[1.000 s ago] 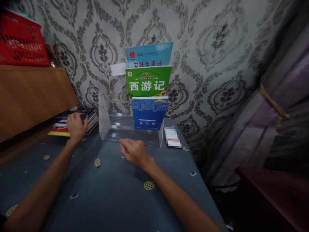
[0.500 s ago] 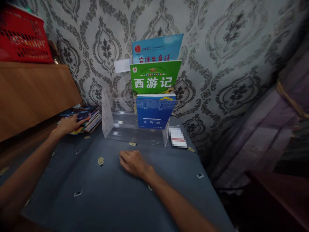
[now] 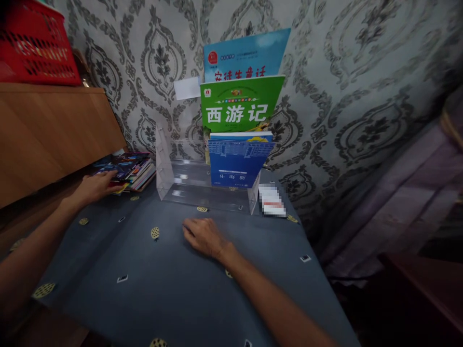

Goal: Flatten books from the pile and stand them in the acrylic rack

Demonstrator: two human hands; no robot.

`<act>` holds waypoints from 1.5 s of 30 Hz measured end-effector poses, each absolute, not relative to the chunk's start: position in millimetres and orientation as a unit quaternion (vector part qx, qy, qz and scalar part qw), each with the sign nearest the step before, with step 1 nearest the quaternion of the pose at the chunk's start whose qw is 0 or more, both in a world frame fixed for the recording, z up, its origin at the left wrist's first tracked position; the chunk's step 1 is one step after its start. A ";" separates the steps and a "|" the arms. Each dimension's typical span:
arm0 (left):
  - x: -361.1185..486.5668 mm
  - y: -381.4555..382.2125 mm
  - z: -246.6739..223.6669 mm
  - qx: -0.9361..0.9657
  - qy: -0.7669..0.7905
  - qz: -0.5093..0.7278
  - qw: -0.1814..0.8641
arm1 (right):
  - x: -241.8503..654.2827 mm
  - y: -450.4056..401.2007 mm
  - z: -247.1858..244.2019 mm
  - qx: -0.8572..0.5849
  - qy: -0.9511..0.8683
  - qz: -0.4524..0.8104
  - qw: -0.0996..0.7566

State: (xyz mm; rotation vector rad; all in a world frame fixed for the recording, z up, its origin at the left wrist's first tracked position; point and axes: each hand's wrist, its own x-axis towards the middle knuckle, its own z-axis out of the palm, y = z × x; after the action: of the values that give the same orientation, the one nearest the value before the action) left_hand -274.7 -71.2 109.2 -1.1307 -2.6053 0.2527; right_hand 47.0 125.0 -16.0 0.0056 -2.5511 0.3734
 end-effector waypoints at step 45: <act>-188.0 -94.6 58.6 -0.465 -0.839 0.069 0.273 | 45.9 125.8 -13.3 -0.009 -0.955 0.169 0.243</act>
State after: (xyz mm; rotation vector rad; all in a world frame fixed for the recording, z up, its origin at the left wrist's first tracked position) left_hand -188.0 -94.6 58.6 -1.2523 -2.2589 0.1846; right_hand 45.9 125.8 -13.3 -0.0254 -2.6093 0.4626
